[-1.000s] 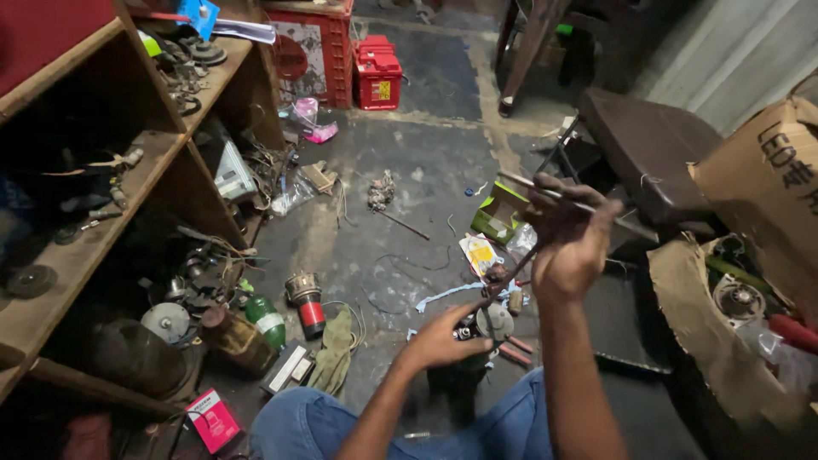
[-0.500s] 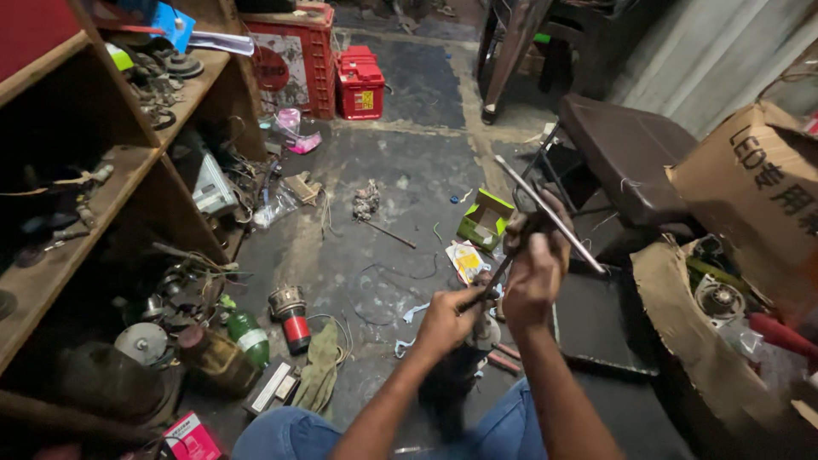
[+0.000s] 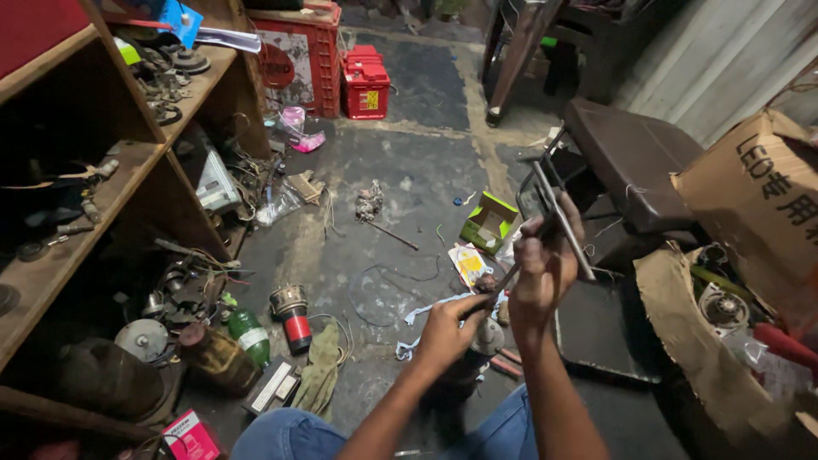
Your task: The person sits on the workshop floor and works on a starter motor in their lap, prying at its housing by hand, using pliers to grip parts, and using a socket wrench to loosen bolts while turning the unit over to reach different sides.
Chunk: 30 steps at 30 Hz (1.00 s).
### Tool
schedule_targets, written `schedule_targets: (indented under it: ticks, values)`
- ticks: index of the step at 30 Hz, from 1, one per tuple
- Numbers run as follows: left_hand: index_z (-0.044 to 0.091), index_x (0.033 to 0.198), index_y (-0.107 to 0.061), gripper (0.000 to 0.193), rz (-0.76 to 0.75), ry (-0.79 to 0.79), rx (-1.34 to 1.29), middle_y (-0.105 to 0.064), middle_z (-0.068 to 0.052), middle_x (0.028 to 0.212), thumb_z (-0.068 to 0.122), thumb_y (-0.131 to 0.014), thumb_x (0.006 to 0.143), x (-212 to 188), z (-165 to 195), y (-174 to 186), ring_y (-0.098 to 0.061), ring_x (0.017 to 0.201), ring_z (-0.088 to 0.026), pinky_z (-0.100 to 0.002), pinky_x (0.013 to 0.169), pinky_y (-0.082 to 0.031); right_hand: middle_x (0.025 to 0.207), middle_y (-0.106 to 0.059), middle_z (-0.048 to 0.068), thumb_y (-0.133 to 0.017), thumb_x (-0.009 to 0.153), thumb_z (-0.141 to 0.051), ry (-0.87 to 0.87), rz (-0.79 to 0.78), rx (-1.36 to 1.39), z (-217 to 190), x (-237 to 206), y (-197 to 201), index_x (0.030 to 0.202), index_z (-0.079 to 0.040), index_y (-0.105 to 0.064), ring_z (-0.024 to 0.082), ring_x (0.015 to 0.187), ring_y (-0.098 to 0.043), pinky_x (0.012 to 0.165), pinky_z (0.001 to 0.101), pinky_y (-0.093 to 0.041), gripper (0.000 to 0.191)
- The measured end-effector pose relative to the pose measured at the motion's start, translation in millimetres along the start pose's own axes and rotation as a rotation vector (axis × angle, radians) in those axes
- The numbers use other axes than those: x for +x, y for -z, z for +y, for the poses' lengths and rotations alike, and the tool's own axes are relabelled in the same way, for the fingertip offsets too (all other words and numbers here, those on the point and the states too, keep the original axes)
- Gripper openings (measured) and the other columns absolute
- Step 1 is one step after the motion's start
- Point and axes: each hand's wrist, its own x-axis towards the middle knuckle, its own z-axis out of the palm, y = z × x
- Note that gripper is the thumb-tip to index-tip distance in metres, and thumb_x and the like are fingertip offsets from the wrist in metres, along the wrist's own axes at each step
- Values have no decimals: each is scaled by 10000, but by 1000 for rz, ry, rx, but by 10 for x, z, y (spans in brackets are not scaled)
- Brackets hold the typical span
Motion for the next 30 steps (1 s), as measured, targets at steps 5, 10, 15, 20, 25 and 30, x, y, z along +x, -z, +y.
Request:
schedule_targets:
  ticks: [5, 10, 15, 20, 25, 30]
  values:
    - [31, 1187, -718, 324, 10, -25, 38, -752, -192, 1084, 41, -698, 864, -44, -63, -32, -747, 1006, -341, -401, 882, -570, 623, -500, 25, -408, 1166, -342, -394, -123, 228, -10, 306, 275, 915, 1, -531, 138, 503, -465, 468, 285, -376, 443]
    - [31, 1200, -718, 349, 33, -74, 68, -744, -203, 1114, 17, -671, 854, -85, -123, -88, -721, 1031, -373, -418, 887, -561, 638, -466, -2, -445, 1163, -226, -471, -213, 336, 113, 384, 331, 1048, -60, -517, 93, 502, -422, 436, 246, -334, 214]
    - [56, 1156, -732, 280, 70, 12, 72, -754, -193, 1041, 64, -713, 876, -84, -133, -141, -740, 975, -367, -424, 833, -568, 1021, -566, 37, -519, 1071, -175, -26, 173, 15, 56, 23, 86, 1333, -149, -377, 128, 848, -570, 715, 279, -500, 299]
    - [58, 1083, -737, 238, 62, 62, 198, -742, -203, 968, 103, -744, 850, -24, -152, -161, -717, 923, -392, -458, 814, -549, 1233, -519, 35, -627, 1059, -41, 235, 193, -156, -18, -56, -180, 1495, -151, -252, 123, 1072, -532, 908, 269, -483, 585]
    - [48, 995, -690, 178, 80, 15, 244, -730, -184, 947, 84, -740, 828, 23, -94, -184, -696, 923, -395, -480, 793, -536, 1100, -508, -6, -700, 1029, -115, 213, 151, -344, -36, -66, -272, 1606, -93, -236, 80, 902, -493, 773, 211, -431, 741]
    - [26, 967, -649, 229, 104, 119, 227, -709, -186, 941, 90, -768, 782, 9, -10, -165, -683, 909, -394, -472, 764, -534, 697, -484, -34, -456, 1126, -389, -122, 262, -37, 27, 210, -143, 1077, -74, -532, 67, 555, -398, 500, 225, -307, 328]
